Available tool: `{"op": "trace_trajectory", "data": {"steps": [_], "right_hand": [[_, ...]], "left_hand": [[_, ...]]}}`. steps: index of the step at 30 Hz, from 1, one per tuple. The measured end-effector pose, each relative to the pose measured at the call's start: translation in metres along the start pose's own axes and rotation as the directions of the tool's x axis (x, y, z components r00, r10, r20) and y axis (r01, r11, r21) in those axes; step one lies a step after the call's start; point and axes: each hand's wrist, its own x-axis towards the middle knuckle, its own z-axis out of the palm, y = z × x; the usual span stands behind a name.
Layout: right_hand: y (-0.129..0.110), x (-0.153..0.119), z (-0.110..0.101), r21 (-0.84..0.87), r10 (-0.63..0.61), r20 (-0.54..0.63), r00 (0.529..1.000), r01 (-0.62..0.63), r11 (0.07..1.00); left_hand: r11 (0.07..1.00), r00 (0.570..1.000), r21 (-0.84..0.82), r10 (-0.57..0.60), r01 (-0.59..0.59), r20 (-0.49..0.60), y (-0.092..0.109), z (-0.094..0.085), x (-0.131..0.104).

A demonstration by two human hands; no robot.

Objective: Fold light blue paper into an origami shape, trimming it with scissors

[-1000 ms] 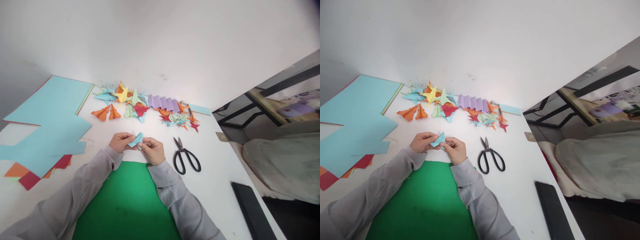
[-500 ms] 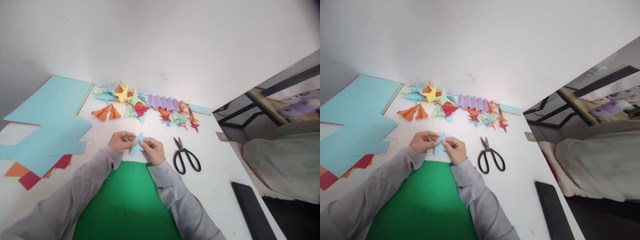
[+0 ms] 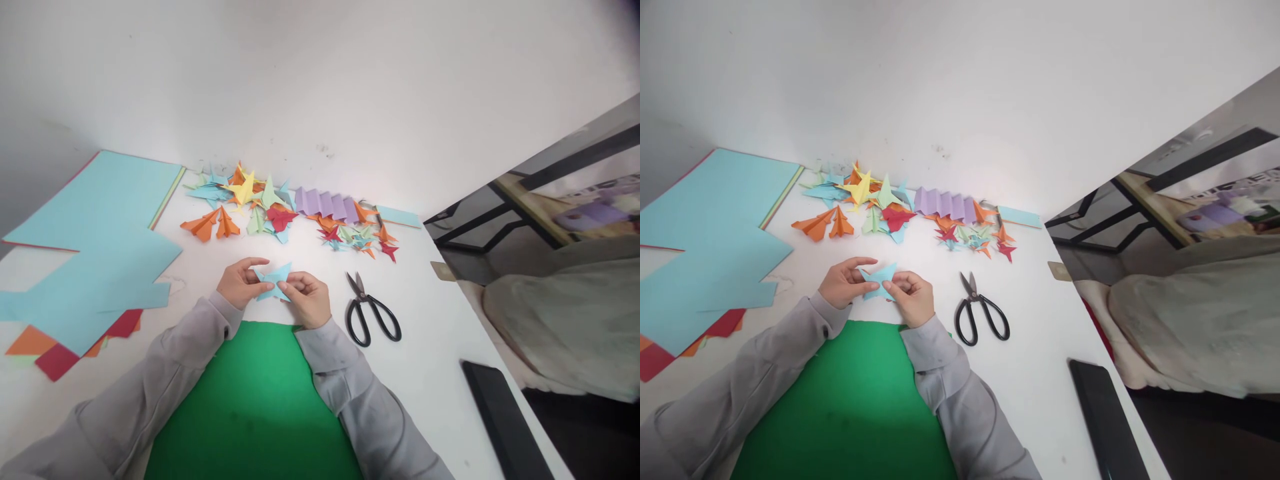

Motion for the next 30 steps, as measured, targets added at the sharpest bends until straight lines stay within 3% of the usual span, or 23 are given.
{"op": "trace_trajectory", "data": {"steps": [9, 14, 17, 21, 25, 30], "right_hand": [[0.001, -0.001, 0.0, -0.051, -0.017, 0.109, 0.994, 0.023, 0.998], [0.004, -0.005, 0.003, -0.19, -0.094, 0.19, 0.977, 0.13, 0.973], [0.0, -0.007, 0.002, -0.21, -0.089, 0.225, 0.97, 0.137, 0.968], [-0.005, -0.005, 0.0, -0.149, -0.022, 0.197, 0.98, 0.052, 0.987], [-0.002, -0.003, -0.002, -0.115, 0.015, 0.263, 0.965, 0.016, 0.993], [-0.001, -0.008, -0.001, -0.221, 0.024, 0.368, 0.93, 0.063, 0.973]], "left_hand": [[0.995, 0.997, 0.071, 0.07, -0.067, -0.033, -0.002, -0.001, 0.001], [0.985, 0.985, 0.058, 0.163, -0.16, -0.054, 0.005, 0.005, -0.005], [0.983, 0.988, 0.102, 0.151, -0.149, -0.011, 0.008, 0.006, -0.008], [0.987, 0.995, 0.134, 0.08, -0.087, 0.06, 0.009, 0.004, -0.008], [0.991, 1.0, 0.133, 0.026, -0.024, -0.015, 0.005, 0.001, -0.004], [0.996, 0.996, 0.092, 0.021, -0.013, -0.085, 0.003, 0.001, -0.003]]}}
